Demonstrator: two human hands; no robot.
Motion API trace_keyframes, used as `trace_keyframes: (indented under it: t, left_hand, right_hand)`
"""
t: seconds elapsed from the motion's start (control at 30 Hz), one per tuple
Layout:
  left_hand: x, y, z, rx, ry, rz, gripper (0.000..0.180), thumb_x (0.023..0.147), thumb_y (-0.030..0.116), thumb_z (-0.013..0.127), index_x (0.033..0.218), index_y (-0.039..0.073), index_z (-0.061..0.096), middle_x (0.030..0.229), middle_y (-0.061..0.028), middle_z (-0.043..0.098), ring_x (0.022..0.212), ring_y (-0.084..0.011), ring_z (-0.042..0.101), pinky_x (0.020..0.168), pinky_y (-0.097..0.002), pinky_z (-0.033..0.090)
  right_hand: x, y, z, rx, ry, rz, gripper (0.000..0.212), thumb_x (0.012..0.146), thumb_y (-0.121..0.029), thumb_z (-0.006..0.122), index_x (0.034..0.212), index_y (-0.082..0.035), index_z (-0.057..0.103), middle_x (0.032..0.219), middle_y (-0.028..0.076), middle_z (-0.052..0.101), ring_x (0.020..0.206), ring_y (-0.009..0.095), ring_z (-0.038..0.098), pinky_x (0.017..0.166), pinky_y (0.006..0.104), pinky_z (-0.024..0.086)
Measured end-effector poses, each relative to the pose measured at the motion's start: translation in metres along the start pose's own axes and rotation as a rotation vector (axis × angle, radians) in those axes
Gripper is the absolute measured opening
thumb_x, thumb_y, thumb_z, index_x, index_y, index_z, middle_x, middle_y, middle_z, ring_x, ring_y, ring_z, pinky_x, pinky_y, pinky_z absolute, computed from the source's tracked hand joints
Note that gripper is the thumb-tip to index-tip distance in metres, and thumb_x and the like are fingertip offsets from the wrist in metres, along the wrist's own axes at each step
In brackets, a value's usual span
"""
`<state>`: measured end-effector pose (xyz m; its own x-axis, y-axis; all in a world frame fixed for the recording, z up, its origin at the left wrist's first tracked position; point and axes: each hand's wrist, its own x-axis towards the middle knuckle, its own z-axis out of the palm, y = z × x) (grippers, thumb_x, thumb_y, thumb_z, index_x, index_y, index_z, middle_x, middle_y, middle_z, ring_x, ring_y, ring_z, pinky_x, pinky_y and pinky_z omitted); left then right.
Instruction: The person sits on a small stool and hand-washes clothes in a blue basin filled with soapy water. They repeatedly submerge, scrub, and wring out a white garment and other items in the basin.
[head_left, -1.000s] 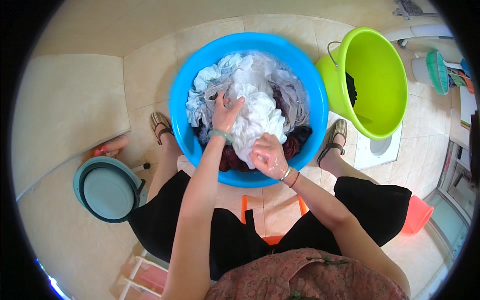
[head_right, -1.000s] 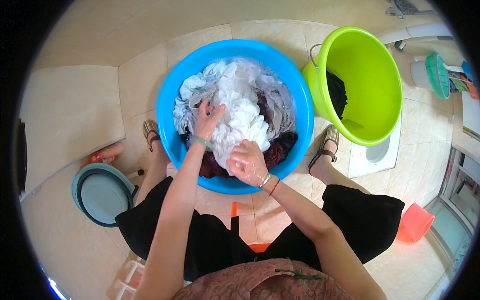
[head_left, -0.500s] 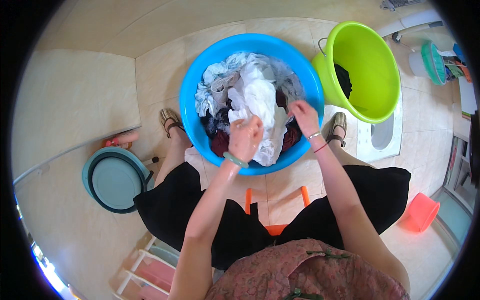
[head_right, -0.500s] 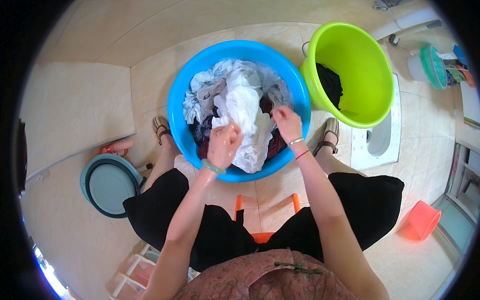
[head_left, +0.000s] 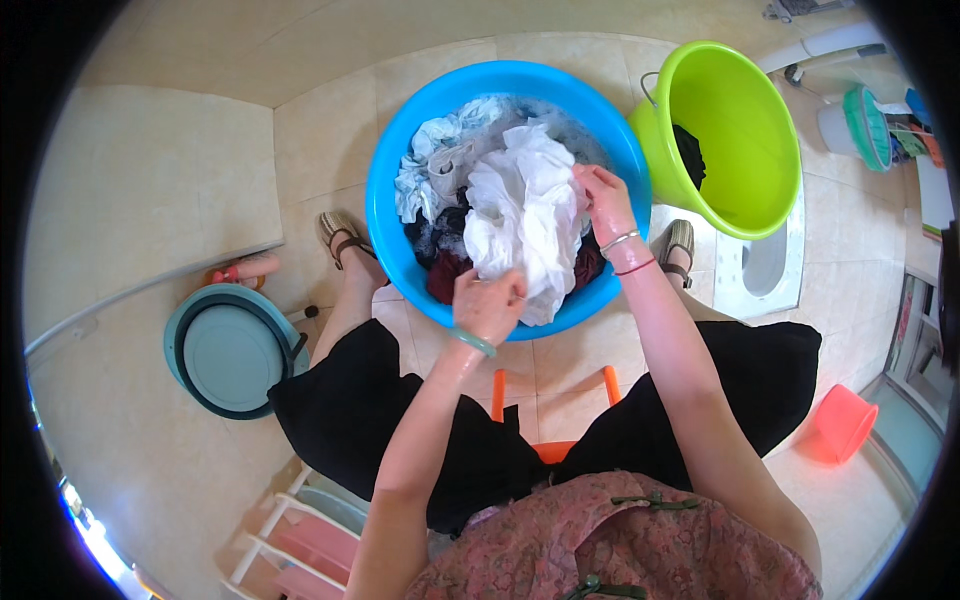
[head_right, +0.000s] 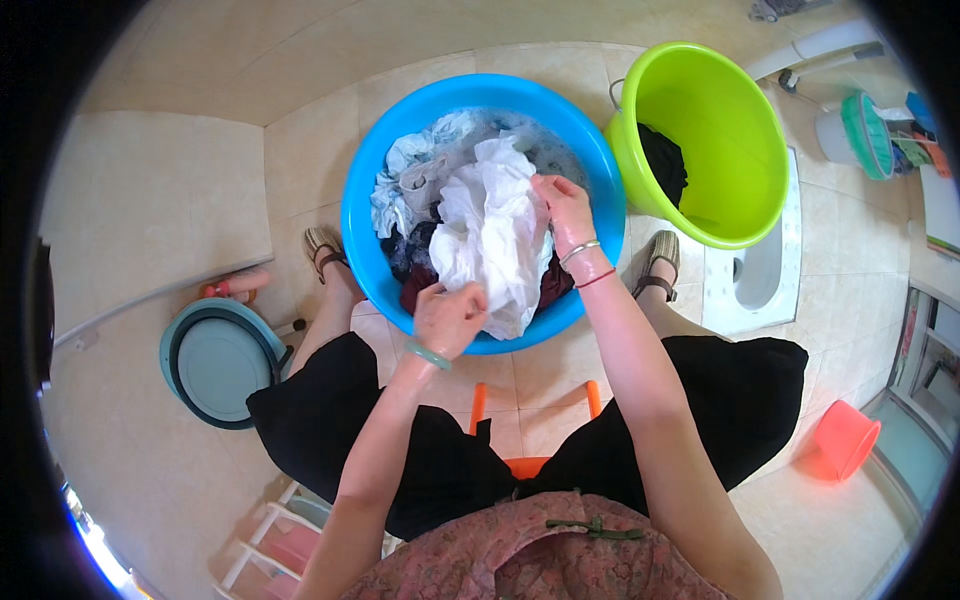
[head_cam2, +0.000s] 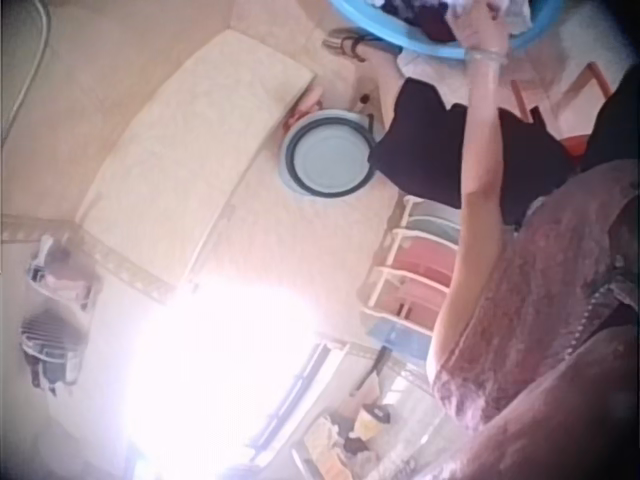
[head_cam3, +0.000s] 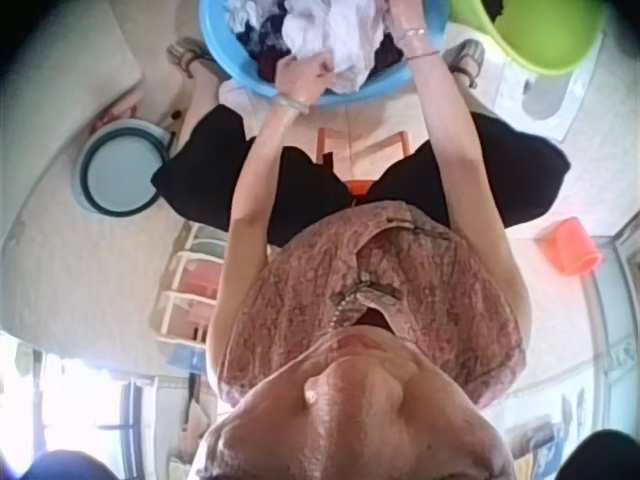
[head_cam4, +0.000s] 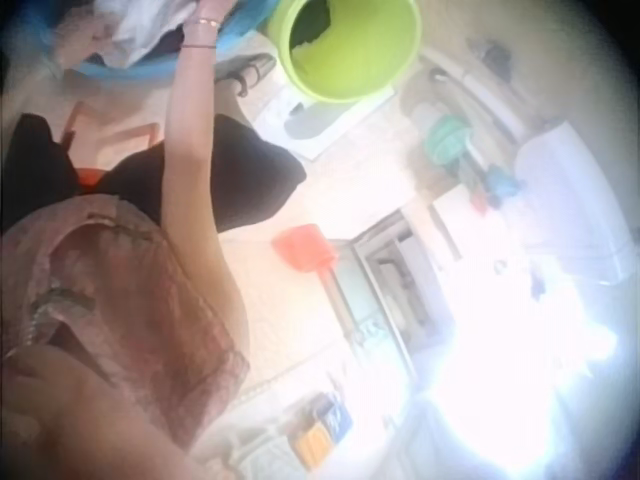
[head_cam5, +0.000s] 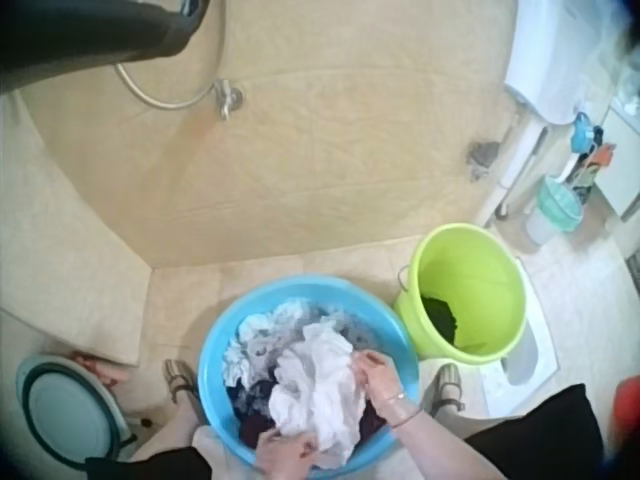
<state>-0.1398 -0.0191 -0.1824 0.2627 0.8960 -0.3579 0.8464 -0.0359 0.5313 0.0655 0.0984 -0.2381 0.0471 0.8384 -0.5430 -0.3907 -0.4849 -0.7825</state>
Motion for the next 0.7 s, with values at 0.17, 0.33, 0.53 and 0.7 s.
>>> trace_keyframes:
  t: [0.17,0.33,0.53,0.7]
  left_hand:
    - [0.014,-0.046,-0.021,-0.482,0.206,-0.187,0.015,0.070,0.010,0.066,0.078,0.007,0.054,0.080,-0.0086,0.061,0.067,-0.0167,0.057,0.068,-0.0285,0.045]
    - [0.040,-0.058,-0.032,-0.867,0.436,-0.357,0.015,0.078,0.005,0.063,0.085,0.005,0.050,0.082,0.0002,0.051,0.075,-0.0082,0.046,0.067,-0.0222,0.037]
    - [0.074,-0.046,-0.009,-1.021,0.695,-0.291,0.045,0.083,0.018,0.069,0.121,0.005,0.047,0.113,-0.0120,0.052,0.104,-0.0187,0.050,0.088,-0.0298,0.040]
    - [0.095,-0.007,-0.003,-0.330,0.581,-0.116,0.066,0.081,0.017,0.069,0.138,0.011,0.038,0.132,-0.0227,0.043,0.123,-0.0331,0.043,0.100,-0.0409,0.036]
  right_hand:
    - [-0.015,-0.036,0.009,0.405,0.019,0.105,0.010,0.088,-0.017,0.064,0.086,-0.007,0.063,0.082,0.001,0.063,0.071,0.013,0.059,0.064,0.0274,0.047]
    - [-0.006,-0.036,0.000,0.258,0.047,0.137,0.014,0.087,-0.020,0.066,0.090,-0.006,0.063,0.088,0.003,0.064,0.078,0.016,0.061,0.068,0.0344,0.051]
    - [0.029,0.000,-0.020,-0.805,0.138,-0.259,0.044,0.080,-0.032,0.072,0.109,-0.003,0.058,0.103,0.013,0.063,0.094,0.026,0.061,0.083,0.0351,0.049]
    - [0.076,0.009,-0.009,-0.999,0.100,-0.538,0.065,0.079,-0.043,0.071,0.128,-0.006,0.050,0.132,0.021,0.047,0.121,0.032,0.047,0.101,0.0385,0.038]
